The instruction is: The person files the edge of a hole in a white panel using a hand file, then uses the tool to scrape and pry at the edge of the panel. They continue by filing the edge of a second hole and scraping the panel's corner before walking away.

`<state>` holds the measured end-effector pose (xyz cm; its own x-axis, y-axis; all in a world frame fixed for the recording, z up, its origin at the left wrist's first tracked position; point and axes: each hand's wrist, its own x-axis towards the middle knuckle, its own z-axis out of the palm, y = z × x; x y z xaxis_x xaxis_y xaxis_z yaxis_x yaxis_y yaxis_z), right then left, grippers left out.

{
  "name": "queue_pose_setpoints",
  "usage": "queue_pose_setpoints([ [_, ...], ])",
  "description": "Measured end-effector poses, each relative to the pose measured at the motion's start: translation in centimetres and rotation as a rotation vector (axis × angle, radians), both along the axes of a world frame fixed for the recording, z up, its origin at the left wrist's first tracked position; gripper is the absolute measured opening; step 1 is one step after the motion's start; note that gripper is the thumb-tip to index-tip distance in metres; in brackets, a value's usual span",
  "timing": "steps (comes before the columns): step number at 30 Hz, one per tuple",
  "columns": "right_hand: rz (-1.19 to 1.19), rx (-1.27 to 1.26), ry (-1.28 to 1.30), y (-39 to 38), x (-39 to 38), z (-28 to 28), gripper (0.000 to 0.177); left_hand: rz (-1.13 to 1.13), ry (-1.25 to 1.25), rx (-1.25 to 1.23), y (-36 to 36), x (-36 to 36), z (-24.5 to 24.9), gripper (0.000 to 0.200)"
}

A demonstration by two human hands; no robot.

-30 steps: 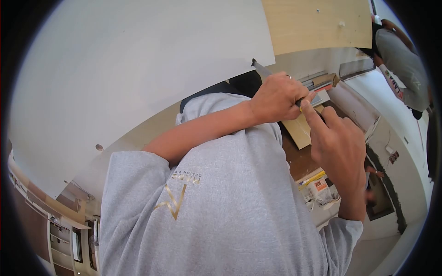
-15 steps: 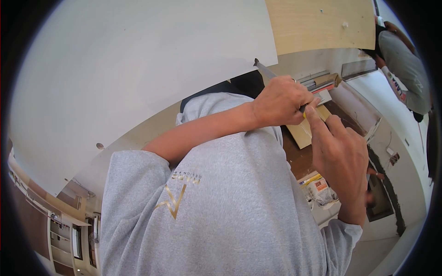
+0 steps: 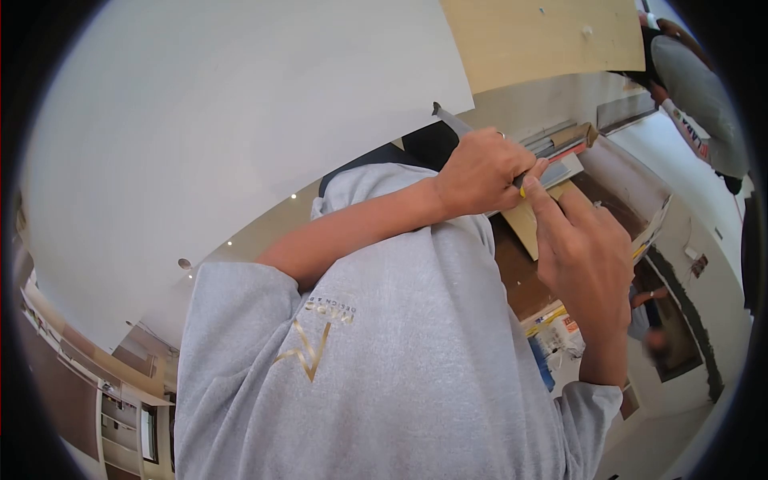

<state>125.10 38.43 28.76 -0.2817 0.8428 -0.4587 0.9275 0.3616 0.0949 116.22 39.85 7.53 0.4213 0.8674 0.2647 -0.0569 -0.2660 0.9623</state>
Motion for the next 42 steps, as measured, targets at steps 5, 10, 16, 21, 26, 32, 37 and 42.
queue_pose_setpoints([
  [5, -0.051, -0.046, 0.024, -0.3, 0.1, 0.3, 0.050, -0.045, -0.005, -0.004, 0.0, -0.1, 0.1, 0.045],
  [10, -0.024, -0.076, 0.039, -0.1, 0.0, 0.2, 0.048, -0.022, -0.023, 0.008, -0.2, -0.3, 0.2, 0.044],
  [16, 0.033, -0.101, 0.048, -0.5, -0.6, -0.8, 0.044, 0.018, -0.076, 0.018, -0.7, -0.4, -1.3, 0.043],
  [21, -0.118, -0.058, 0.109, -0.7, 0.3, -1.2, 0.044, -0.077, -0.028, 0.011, -0.1, -0.2, -1.3, 0.042],
  [26, -0.005, 0.021, 0.044, 0.0, -0.4, 0.1, 0.042, 0.004, -0.043, 0.027, 0.2, -0.2, 0.1, 0.046],
  [32, 0.046, 0.038, 0.043, 0.5, -0.4, 0.1, 0.038, 0.024, -0.041, 0.024, 0.4, -0.2, 0.3, 0.049],
  [37, 0.070, 0.019, 0.053, 0.7, -0.1, 0.3, 0.038, 0.053, -0.024, 0.032, 0.6, -0.5, 1.1, 0.050],
  [42, 0.067, -0.065, 0.053, 1.1, -0.1, 0.7, 0.039, 0.047, -0.021, -0.004, 0.1, -0.1, 1.2, 0.049],
])
